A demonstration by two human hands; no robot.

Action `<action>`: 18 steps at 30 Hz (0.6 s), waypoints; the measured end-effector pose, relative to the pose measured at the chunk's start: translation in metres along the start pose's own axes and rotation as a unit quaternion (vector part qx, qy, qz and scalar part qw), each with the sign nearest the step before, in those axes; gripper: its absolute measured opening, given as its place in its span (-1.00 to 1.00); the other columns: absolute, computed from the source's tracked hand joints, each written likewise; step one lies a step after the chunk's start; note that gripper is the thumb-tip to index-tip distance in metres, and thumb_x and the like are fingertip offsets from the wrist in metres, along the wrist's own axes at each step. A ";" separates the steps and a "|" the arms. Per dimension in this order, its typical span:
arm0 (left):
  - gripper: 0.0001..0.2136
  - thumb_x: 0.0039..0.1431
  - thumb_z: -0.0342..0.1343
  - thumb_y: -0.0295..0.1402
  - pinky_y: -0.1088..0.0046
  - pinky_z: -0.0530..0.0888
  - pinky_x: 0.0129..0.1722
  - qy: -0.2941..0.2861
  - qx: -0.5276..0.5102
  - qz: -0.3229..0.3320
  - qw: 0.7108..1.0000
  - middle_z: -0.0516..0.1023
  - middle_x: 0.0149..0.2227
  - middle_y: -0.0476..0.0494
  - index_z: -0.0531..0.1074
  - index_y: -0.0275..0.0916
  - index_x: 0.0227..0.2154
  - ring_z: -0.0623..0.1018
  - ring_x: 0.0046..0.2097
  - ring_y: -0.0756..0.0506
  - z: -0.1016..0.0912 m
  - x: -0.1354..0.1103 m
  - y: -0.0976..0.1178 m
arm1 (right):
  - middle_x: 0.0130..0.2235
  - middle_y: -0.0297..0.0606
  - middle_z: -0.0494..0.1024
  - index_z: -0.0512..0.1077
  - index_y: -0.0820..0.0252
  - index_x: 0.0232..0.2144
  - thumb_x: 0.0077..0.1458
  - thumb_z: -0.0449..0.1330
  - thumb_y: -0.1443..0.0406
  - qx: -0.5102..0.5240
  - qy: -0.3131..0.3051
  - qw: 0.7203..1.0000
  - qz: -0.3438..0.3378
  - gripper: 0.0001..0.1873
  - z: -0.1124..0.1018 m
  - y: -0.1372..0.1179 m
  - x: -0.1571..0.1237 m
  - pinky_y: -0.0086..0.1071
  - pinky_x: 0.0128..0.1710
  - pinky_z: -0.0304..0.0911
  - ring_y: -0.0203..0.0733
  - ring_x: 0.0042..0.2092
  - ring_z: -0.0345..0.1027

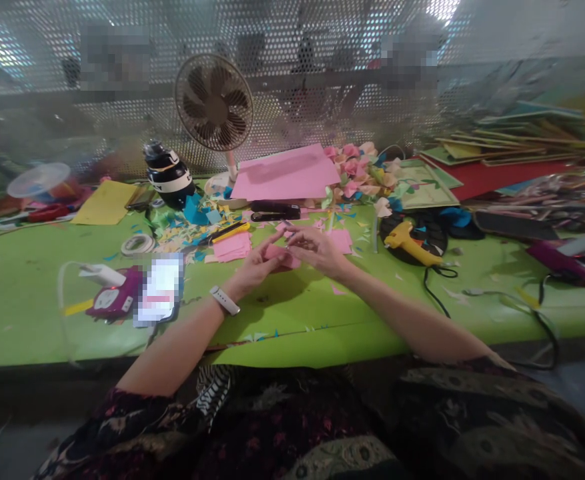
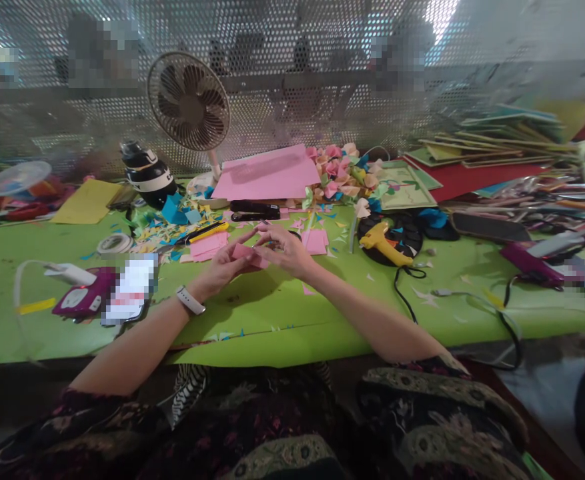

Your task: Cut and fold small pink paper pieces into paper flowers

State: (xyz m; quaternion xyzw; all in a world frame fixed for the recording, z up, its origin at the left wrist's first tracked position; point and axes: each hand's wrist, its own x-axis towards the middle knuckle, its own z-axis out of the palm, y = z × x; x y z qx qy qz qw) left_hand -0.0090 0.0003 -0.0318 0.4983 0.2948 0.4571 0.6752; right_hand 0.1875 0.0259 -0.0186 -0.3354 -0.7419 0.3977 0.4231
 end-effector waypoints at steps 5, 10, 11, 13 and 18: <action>-0.31 0.06 0.37 -0.21 0.19 0.55 0.04 -0.021 0.023 0.008 0.999 0.67 -0.29 -0.11 0.31 -0.09 0.27 0.67 -0.19 -0.11 0.005 -0.001 -0.003 | 0.23 -0.04 0.37 0.51 0.15 -0.39 0.10 0.32 0.05 -0.029 0.009 1.000 0.000 -0.71 0.007 0.001 0.000 0.01 0.19 0.26 0.04 0.28 0.25; -0.32 -0.03 0.42 -0.21 0.32 0.56 -0.06 0.019 0.072 0.022 0.997 0.67 -0.28 -0.09 0.38 -0.16 0.19 0.66 -0.23 -0.07 0.003 0.000 0.003 | 0.17 -0.08 0.45 0.50 0.15 -0.46 0.14 0.31 0.15 -0.113 0.018 0.993 -0.018 -0.77 0.002 -0.002 0.001 0.06 0.25 0.12 0.03 0.27 0.25; -0.38 -0.04 0.42 -0.18 0.36 0.57 -0.12 0.034 0.095 0.021 0.995 0.68 -0.28 -0.11 0.45 -0.19 0.11 0.66 -0.25 -0.07 0.001 0.000 0.005 | 0.16 -0.07 0.46 0.50 0.16 -0.46 0.14 0.31 0.17 -0.128 0.020 0.991 -0.025 -0.78 0.000 -0.003 0.002 0.06 0.25 0.13 0.03 0.26 0.27; -0.54 -0.04 0.40 -0.09 0.44 0.55 -0.26 0.056 0.148 0.005 0.987 0.68 -0.30 -0.19 0.57 -0.26 -0.12 0.65 -0.29 -0.07 -0.001 -0.001 0.010 | 0.14 -0.07 0.48 0.49 0.16 -0.48 0.13 0.32 0.18 -0.154 0.027 0.987 -0.041 -0.78 -0.003 -0.004 0.003 0.05 0.23 0.15 0.02 0.23 0.29; -0.51 -0.09 0.36 0.09 0.46 0.54 -0.39 0.048 0.180 -0.048 0.981 0.69 -0.30 -0.28 0.61 -0.31 -0.34 0.66 -0.32 -0.11 -0.001 -0.002 0.017 | 0.11 -0.07 0.51 0.45 0.15 -0.48 0.15 0.29 0.20 -0.178 0.028 0.981 -0.068 -0.78 -0.006 -0.003 0.003 0.06 0.23 0.16 0.02 0.22 0.30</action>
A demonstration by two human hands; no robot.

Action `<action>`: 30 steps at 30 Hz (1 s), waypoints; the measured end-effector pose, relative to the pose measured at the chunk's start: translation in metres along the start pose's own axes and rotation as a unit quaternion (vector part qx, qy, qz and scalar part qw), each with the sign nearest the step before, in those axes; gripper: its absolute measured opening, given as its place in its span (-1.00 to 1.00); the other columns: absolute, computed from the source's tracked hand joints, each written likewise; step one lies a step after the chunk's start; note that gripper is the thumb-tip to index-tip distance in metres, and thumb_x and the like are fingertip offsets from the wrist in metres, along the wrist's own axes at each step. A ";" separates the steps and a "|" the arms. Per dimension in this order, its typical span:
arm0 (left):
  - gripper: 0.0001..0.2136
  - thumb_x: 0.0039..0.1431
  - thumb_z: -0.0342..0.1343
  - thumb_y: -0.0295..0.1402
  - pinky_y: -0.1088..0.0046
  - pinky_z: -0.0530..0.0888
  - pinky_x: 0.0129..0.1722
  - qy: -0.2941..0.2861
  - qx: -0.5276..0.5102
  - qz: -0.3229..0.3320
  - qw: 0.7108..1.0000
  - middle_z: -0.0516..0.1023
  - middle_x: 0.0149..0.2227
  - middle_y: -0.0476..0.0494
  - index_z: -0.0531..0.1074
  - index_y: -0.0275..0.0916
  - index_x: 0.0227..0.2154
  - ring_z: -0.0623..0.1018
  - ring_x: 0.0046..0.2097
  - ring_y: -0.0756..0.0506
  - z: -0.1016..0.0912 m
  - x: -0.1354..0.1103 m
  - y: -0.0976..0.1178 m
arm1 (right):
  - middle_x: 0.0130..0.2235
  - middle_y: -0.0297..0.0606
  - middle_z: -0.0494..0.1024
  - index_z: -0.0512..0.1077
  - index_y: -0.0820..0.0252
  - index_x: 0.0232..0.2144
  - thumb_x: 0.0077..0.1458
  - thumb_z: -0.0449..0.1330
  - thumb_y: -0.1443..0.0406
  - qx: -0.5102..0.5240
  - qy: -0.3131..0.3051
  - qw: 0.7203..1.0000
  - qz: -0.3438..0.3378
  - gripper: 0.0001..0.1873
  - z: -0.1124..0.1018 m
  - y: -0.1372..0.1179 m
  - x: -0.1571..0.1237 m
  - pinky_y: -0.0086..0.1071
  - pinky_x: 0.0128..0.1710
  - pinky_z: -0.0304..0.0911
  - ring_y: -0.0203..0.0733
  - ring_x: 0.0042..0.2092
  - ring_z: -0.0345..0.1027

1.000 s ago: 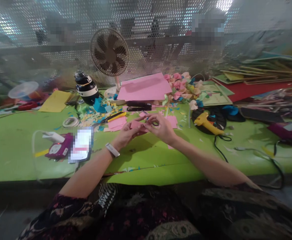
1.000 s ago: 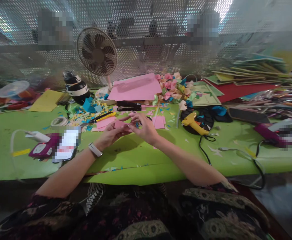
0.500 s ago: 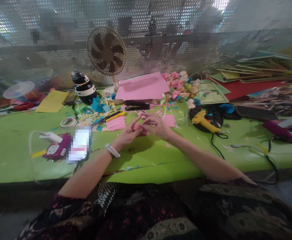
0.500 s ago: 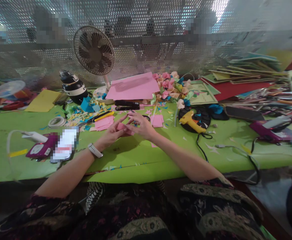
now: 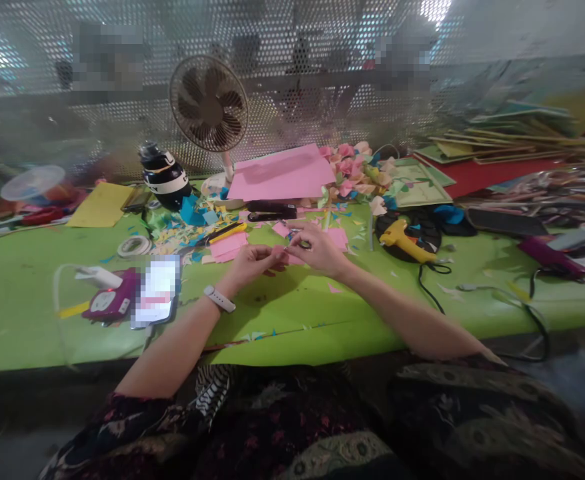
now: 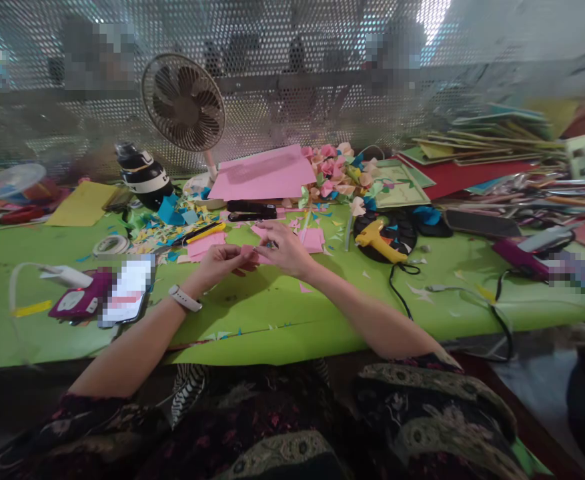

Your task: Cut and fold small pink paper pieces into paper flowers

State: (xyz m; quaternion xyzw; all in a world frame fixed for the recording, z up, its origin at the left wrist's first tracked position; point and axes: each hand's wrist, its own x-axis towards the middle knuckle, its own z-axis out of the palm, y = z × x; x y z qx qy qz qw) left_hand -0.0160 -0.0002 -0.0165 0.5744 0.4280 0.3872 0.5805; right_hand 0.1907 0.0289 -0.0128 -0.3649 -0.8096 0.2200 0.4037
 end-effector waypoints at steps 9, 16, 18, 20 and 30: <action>-0.49 -0.18 0.42 0.05 0.31 0.60 -0.20 0.074 -0.080 0.027 0.994 0.69 -0.32 -0.26 0.55 -0.34 -0.36 0.68 -0.29 -0.14 0.004 0.002 0.000 | -0.43 -0.28 0.55 0.43 0.20 -0.39 -0.05 0.38 -0.08 0.187 -0.024 0.963 0.194 -0.52 0.000 -0.009 0.000 -0.30 -0.35 0.44 -0.26 -0.42 0.44; -0.51 -0.19 0.44 0.01 0.31 0.60 -0.21 0.099 -0.108 0.033 0.989 0.68 -0.36 -0.20 0.52 -0.33 -0.37 0.68 -0.34 -0.12 0.007 0.001 0.001 | -0.44 -0.30 0.57 0.49 0.22 -0.42 -0.06 0.42 -0.02 0.275 -0.054 0.933 0.227 -0.57 -0.001 -0.019 0.000 -0.42 -0.46 0.43 -0.38 -0.51 0.38; -0.51 -0.21 0.45 0.00 0.32 0.60 -0.21 0.098 -0.109 0.031 0.989 0.68 -0.38 -0.20 0.51 -0.32 -0.38 0.68 -0.33 -0.13 0.008 0.001 0.002 | -0.44 -0.29 0.58 0.50 0.24 -0.41 -0.04 0.40 -0.02 0.273 -0.066 0.934 0.222 -0.57 -0.001 -0.019 0.000 -0.45 -0.50 0.41 -0.39 -0.53 0.38; -0.51 -0.23 0.47 -0.01 0.34 0.60 -0.22 0.098 -0.115 0.028 0.988 0.68 -0.38 -0.19 0.52 -0.32 -0.39 0.68 -0.33 -0.12 0.008 0.001 0.002 | -0.46 -0.29 0.58 0.51 0.24 -0.41 -0.02 0.39 -0.03 0.267 -0.070 0.937 0.215 -0.57 -0.001 -0.018 0.001 -0.48 -0.54 0.38 -0.40 -0.54 0.37; -0.56 -0.13 0.45 -0.07 0.49 0.56 -0.41 -0.011 -0.085 -0.032 0.996 0.70 -0.35 -0.27 0.61 -0.34 -0.30 0.67 -0.38 -0.10 -0.004 -0.001 0.004 | -0.52 -0.40 0.49 0.48 0.23 -0.45 -0.09 0.43 -0.01 0.263 -0.131 0.937 0.189 -0.57 -0.004 -0.018 0.002 -0.50 -0.56 0.37 -0.42 -0.55 0.33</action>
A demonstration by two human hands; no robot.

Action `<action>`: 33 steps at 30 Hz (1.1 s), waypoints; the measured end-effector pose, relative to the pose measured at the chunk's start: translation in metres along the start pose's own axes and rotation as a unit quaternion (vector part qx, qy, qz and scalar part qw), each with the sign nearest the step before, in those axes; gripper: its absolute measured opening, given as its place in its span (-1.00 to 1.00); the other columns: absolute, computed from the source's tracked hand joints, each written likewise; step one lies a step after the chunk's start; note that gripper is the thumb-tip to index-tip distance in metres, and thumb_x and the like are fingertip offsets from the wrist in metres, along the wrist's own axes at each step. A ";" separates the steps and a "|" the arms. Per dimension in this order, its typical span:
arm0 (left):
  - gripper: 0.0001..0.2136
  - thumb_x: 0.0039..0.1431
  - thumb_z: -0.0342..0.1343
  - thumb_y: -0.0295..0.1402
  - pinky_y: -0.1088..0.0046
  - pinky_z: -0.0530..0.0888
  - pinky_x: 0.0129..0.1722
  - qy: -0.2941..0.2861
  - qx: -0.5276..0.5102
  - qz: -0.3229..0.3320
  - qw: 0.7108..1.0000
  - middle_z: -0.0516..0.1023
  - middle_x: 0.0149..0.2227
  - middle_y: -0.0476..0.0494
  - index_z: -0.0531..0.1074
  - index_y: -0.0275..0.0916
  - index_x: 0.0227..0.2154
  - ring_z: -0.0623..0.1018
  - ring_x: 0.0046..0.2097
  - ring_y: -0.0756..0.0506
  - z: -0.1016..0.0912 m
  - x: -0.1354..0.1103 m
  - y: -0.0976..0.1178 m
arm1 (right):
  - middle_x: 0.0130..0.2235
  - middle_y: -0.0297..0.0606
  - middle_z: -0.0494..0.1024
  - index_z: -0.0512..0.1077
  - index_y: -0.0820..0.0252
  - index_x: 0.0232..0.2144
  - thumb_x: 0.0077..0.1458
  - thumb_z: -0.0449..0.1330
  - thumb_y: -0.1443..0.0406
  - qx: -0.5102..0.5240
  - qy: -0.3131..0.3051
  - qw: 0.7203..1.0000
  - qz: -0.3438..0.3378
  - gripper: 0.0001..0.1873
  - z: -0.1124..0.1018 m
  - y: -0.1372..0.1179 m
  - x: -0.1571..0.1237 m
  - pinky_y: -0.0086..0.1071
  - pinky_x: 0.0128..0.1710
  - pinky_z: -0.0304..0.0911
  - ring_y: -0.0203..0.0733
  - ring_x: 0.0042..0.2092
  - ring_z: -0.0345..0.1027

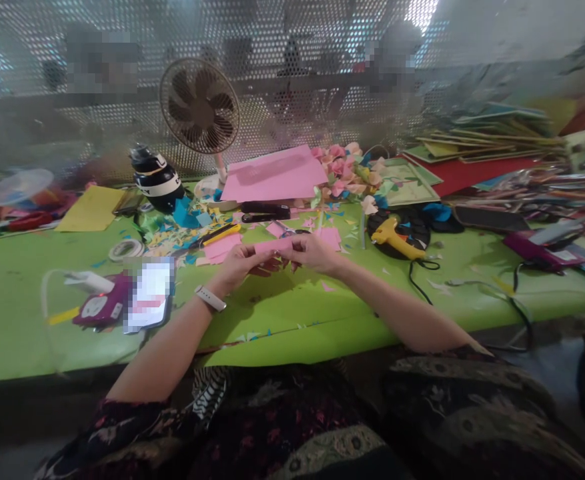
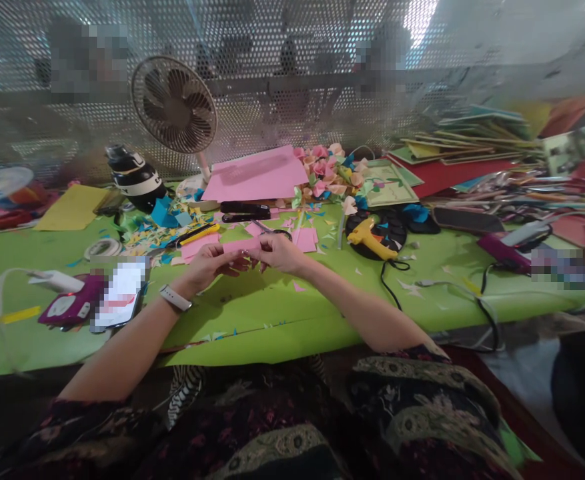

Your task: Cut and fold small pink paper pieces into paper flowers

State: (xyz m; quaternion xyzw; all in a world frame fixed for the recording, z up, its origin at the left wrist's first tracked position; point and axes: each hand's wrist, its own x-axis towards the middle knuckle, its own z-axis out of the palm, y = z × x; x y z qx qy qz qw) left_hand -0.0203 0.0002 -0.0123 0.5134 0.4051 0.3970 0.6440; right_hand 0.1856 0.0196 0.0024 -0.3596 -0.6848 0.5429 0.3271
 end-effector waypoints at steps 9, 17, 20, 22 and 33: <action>-0.55 -0.16 0.43 0.01 0.49 0.57 -0.43 -0.029 0.034 -0.007 0.999 0.69 -0.38 -0.27 0.61 -0.32 -0.40 0.66 -0.41 -0.08 -0.001 0.001 0.003 | -0.57 -0.39 0.50 0.45 0.23 -0.49 -0.05 0.43 0.01 -0.002 -0.003 1.000 0.027 -0.58 -0.003 0.000 -0.002 -0.49 -0.57 0.32 -0.42 -0.58 0.34; -0.57 -0.15 0.44 -0.01 0.46 0.58 -0.41 -0.001 0.036 0.000 0.999 0.69 -0.36 -0.26 0.61 -0.31 -0.40 0.62 -0.45 -0.04 -0.001 0.002 0.001 | -0.45 -0.28 0.61 0.45 0.23 -0.49 -0.01 0.41 0.07 -0.028 -0.009 0.999 0.027 -0.64 -0.010 -0.003 -0.003 -0.46 -0.52 0.36 -0.38 -0.51 0.42; -0.58 -0.15 0.44 -0.03 0.46 0.58 -0.41 -0.002 0.035 -0.014 0.999 0.69 -0.36 -0.28 0.62 -0.31 -0.39 0.64 -0.44 -0.06 -0.002 0.002 0.002 | -0.46 -0.28 0.60 0.42 0.22 -0.51 0.03 0.39 0.10 -0.040 -0.019 0.999 0.032 -0.66 -0.013 -0.003 -0.002 -0.44 -0.50 0.37 -0.38 -0.52 0.42; -0.59 -0.14 0.45 -0.07 0.46 0.58 -0.40 -0.013 0.041 -0.026 0.999 0.69 -0.33 -0.32 0.63 -0.33 -0.35 0.66 -0.41 -0.09 -0.002 0.000 0.003 | -0.48 -0.32 0.57 0.40 0.22 -0.51 0.03 0.39 0.10 -0.039 -0.029 0.998 0.028 -0.65 -0.012 -0.002 -0.002 -0.45 -0.50 0.38 -0.39 -0.53 0.40; -0.64 -0.09 0.43 -0.11 0.46 0.59 -0.35 -0.038 0.079 -0.029 0.996 0.69 -0.36 -0.27 0.59 -0.34 -0.40 0.66 -0.40 -0.07 -0.012 -0.001 0.011 | -0.52 -0.33 0.57 0.41 0.24 -0.52 -0.04 0.41 0.04 -0.034 -0.019 0.999 0.017 -0.59 -0.018 -0.003 -0.001 -0.51 -0.55 0.33 -0.42 -0.56 0.39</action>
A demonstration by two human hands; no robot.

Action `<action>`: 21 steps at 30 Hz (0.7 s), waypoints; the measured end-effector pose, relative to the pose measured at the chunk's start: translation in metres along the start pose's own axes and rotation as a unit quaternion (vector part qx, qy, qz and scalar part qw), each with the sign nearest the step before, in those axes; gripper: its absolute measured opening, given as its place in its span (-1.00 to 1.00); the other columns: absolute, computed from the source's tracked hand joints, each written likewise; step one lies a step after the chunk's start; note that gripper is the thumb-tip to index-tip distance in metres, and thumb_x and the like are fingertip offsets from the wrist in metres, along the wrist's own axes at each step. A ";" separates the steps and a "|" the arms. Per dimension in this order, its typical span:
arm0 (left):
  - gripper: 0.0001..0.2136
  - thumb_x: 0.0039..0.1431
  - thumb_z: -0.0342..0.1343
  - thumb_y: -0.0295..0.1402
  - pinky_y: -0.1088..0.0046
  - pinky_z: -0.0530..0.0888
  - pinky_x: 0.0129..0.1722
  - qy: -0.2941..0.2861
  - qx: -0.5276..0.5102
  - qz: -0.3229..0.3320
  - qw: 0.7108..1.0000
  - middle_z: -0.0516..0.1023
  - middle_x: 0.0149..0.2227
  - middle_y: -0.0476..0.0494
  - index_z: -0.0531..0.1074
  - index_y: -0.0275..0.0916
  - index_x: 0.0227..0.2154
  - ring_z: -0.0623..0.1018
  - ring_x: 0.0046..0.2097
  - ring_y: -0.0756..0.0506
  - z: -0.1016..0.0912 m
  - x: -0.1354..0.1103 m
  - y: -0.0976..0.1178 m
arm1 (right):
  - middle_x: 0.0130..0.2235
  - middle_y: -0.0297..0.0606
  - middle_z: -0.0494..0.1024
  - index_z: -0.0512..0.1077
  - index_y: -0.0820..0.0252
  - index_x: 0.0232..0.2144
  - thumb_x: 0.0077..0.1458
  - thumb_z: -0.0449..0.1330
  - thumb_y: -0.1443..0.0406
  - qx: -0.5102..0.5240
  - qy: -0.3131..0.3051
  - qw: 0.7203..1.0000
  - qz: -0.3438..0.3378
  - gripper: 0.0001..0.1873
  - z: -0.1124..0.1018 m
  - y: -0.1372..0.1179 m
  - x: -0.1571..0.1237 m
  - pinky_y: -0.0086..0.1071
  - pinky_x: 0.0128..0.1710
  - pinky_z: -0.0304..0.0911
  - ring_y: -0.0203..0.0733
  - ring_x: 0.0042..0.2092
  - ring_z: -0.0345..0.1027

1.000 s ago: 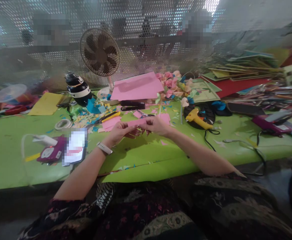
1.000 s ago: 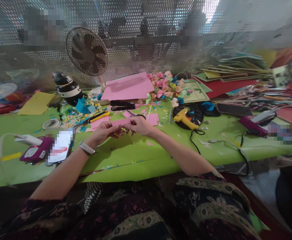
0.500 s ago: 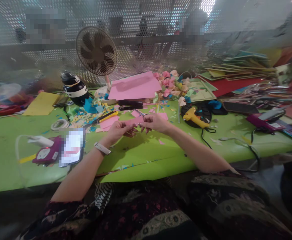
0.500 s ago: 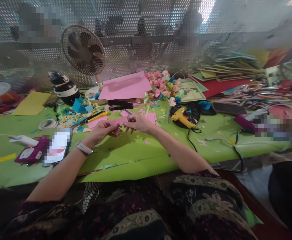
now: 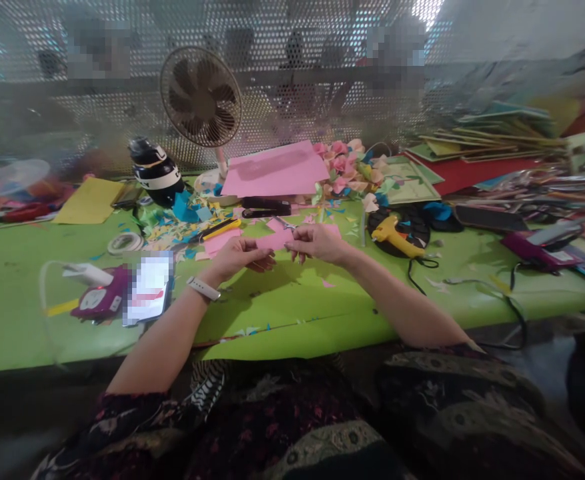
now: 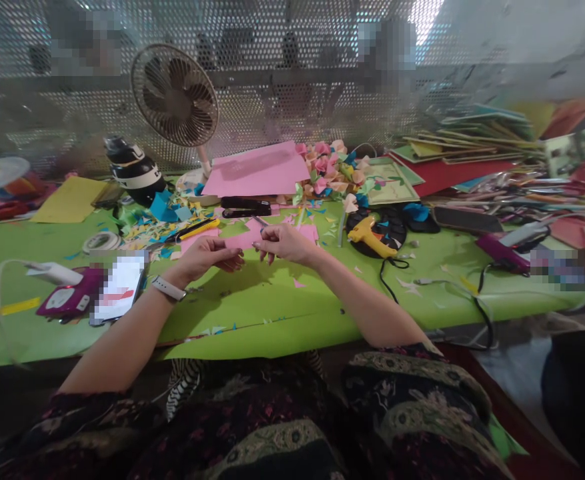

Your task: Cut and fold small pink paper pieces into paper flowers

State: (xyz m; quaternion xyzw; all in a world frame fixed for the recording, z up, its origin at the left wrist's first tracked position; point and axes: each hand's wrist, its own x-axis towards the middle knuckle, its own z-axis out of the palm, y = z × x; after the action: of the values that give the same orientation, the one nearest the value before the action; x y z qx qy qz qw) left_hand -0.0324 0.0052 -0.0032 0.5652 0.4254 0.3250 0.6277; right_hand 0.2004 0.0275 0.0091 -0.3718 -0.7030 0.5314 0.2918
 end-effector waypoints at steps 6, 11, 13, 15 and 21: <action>-0.70 -0.01 0.38 -0.14 0.42 0.61 -0.29 -0.011 -0.005 0.034 0.999 0.69 -0.33 -0.24 0.55 -0.30 -0.41 0.65 -0.39 -0.05 -0.013 0.002 0.000 | -0.50 -0.30 0.60 0.45 0.24 -0.51 0.01 0.39 0.09 0.006 0.021 1.000 0.001 -0.65 -0.008 -0.007 -0.003 -0.53 -0.61 0.21 -0.43 -0.58 0.39; -0.71 -0.01 0.37 -0.19 0.41 0.61 -0.31 -0.009 -0.043 0.038 0.998 0.70 -0.23 -0.28 0.58 -0.30 -0.30 0.69 -0.28 -0.12 -0.013 0.000 0.000 | -0.49 -0.29 0.62 0.47 0.26 -0.50 0.00 0.40 0.10 0.026 0.029 0.999 -0.001 -0.66 -0.005 -0.006 -0.003 -0.53 -0.58 0.23 -0.44 -0.58 0.38; -0.68 -0.02 0.38 -0.19 0.42 0.60 -0.33 -0.007 -0.043 0.031 0.999 0.69 -0.19 -0.31 0.59 -0.31 -0.27 0.69 -0.24 -0.15 -0.009 0.001 -0.001 | -0.49 -0.29 0.62 0.47 0.26 -0.50 -0.04 0.42 0.09 0.036 0.023 0.999 -0.002 -0.64 -0.001 -0.006 -0.003 -0.53 -0.59 0.22 -0.45 -0.59 0.37; -0.66 -0.04 0.39 -0.16 0.44 0.60 -0.36 -0.002 -0.024 0.025 0.999 0.69 -0.26 -0.32 0.60 -0.34 -0.31 0.69 -0.30 -0.14 -0.004 0.001 -0.004 | -0.45 -0.28 0.63 0.49 0.27 -0.47 -0.06 0.44 0.09 0.049 0.006 0.999 0.001 -0.64 0.003 -0.004 -0.003 -0.53 -0.57 0.25 -0.44 -0.57 0.38; -0.60 -0.10 0.43 -0.08 0.42 0.60 -0.36 -0.020 0.000 0.017 1.000 0.69 -0.35 -0.29 0.61 -0.35 -0.36 0.65 -0.41 -0.08 0.002 0.003 -0.007 | -0.45 -0.24 0.65 0.53 0.29 -0.43 -0.13 0.47 0.09 0.067 -0.012 0.997 0.025 -0.62 0.012 0.001 -0.004 -0.52 -0.57 0.28 -0.41 -0.56 0.41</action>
State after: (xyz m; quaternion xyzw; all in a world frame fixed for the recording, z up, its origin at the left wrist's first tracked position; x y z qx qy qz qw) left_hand -0.0298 0.0055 -0.0100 0.5788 0.4031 0.3247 0.6301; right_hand 0.1925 0.0181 0.0051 -0.3621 -0.6599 0.5890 0.2941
